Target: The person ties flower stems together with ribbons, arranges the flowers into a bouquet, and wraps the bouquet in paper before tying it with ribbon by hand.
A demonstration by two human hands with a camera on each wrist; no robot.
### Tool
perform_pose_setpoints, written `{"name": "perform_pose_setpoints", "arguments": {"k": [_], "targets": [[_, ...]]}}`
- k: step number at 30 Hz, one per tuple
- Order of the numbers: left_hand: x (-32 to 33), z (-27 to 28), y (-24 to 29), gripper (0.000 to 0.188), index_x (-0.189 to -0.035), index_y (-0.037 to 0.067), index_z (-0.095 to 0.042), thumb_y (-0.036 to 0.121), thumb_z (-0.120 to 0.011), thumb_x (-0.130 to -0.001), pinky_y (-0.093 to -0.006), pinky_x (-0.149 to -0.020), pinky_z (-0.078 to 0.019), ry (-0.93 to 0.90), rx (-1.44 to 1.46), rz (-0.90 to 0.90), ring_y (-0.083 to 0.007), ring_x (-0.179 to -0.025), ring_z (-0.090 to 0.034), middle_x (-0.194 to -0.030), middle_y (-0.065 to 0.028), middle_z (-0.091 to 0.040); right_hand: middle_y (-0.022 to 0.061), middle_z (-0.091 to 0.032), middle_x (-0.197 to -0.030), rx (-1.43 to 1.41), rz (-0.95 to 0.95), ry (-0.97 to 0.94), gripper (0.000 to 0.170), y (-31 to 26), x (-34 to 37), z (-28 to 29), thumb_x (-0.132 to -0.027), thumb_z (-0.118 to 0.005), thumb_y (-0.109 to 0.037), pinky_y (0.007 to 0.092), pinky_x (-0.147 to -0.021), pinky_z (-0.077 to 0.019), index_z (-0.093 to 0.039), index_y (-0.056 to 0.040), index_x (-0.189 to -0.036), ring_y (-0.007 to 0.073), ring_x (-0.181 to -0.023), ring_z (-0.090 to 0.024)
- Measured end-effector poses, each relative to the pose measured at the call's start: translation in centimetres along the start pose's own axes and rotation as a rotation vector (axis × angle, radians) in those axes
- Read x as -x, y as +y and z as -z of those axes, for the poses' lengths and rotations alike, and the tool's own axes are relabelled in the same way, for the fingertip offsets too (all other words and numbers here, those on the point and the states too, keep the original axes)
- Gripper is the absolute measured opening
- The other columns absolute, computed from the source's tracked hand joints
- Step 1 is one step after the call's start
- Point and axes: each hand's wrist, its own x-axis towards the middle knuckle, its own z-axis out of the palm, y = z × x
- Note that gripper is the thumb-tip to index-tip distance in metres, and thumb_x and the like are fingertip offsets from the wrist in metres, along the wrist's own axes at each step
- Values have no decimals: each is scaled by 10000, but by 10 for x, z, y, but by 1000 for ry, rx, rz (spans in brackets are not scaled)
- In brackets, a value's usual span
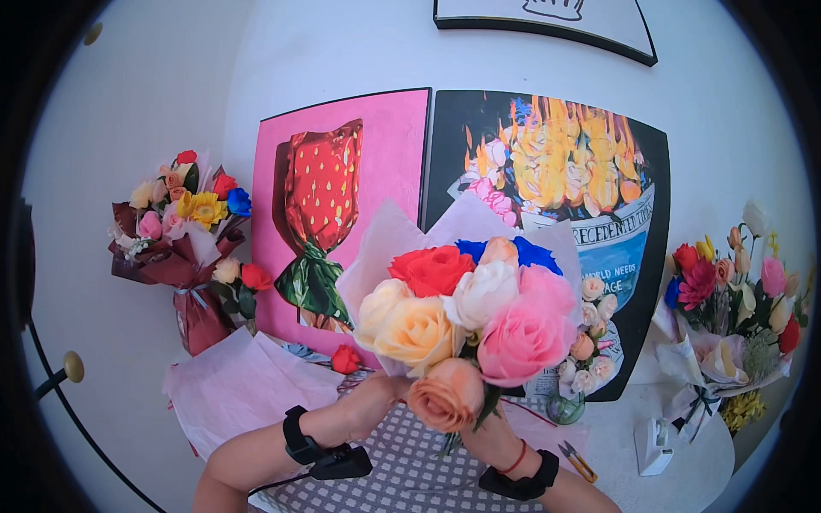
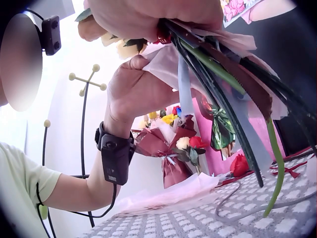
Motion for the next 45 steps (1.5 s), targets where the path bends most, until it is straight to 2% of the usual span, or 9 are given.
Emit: {"name": "perform_pose_setpoints", "arguments": {"k": [7, 19, 20, 22, 26, 28, 34, 38, 45], "targets": [[-8, 13, -36, 296, -1138, 13, -456, 202, -412, -914, -264, -780, -434, -79, 26, -333, -126, -954, -521, -1074, -64, -546, 132, -506, -1122, 19, 8, 27, 299, 9, 27, 9, -873, -387, -78, 328, -879, -400, -441, 4, -1155, 224, -1018, -491], [-1, 16, -37, 304, -1165, 31, -423, 208, -397, -919, -269, -798, -440, 89, -391, -837, -126, -943, -539, -1090, -77, -533, 130, -507, -1120, 30, 32, 56, 317, 9, 35, 12, -849, -430, -97, 329, -875, -403, -447, -4, -1151, 229, -1019, -491], [-1, 21, -37, 304, -1165, 31, -423, 208, -397, -919, -269, -798, -440, 88, -393, -836, -126, -943, -539, -1090, -77, -533, 130, -507, -1119, 29, 32, 58, 318, 10, 38, 13, -847, -434, -98, 330, -874, -404, -447, -4, -1150, 229, -1019, -491], [0, 33, -34, 359, -1170, 86, -403, 266, -480, -869, -351, -964, -362, -250, 421, -457, -195, -1110, -448, -1185, -102, -448, 130, -507, -1119, 30, 34, 63, 322, 10, 33, 16, -842, -441, -101, 330, -874, -404, -448, -6, -1150, 230, -1019, -492], [3, 32, -28, 412, -1222, 86, -362, 319, -423, -889, -382, -992, -326, -292, 288, -517, -233, -1144, -419, -1225, -112, -427, 129, -507, -1118, 32, 41, 75, 329, 7, 27, 13, -834, -455, -108, 330, -872, -405, -450, -8, -1148, 231, -1019, -492], [4, 30, -33, 469, -1284, 90, -302, 324, -412, -892, -405, -1006, -307, -43, 230, -205, -268, -1176, -388, -1292, -125, -372, 129, -508, -1118, 34, 42, 79, 333, 0, 10, 8, -830, -462, -111, 330, -871, -406, -451, -10, -1147, 232, -1019, -492], [-2, 65, -69, 521, -1323, 85, -249, 333, -411, -894, -394, -1018, -293, -488, 720, -242, -256, -1202, -364, -1343, -125, -312, 128, -508, -1117, 38, 41, 99, 345, 5, 16, 19, -818, -484, -120, 331, -869, -408, -454, -13, -1145, 234, -1020, -492], [13, 27, -38, 270, -1083, 40, -485, 115, -541, -830, -317, -810, -472, -453, 747, -374, -198, -922, -555, -1042, -110, -533, 128, -509, -1116, 41, 44, 111, 354, 0, 9, 13, -810, -498, -126, 331, -868, -409, -456, -16, -1144, 236, -1020, -492], [15, 27, -40, 258, -1082, 62, -483, 55, -536, -830, -290, -840, -450, -431, 637, -397, -161, -944, -533, -1046, -79, -526, 127, -509, -1115, 49, 40, 124, 370, 1, 17, 13, -796, -524, -137, 332, -865, -411, -460, -21, -1141, 238, -1020, -493]]}}
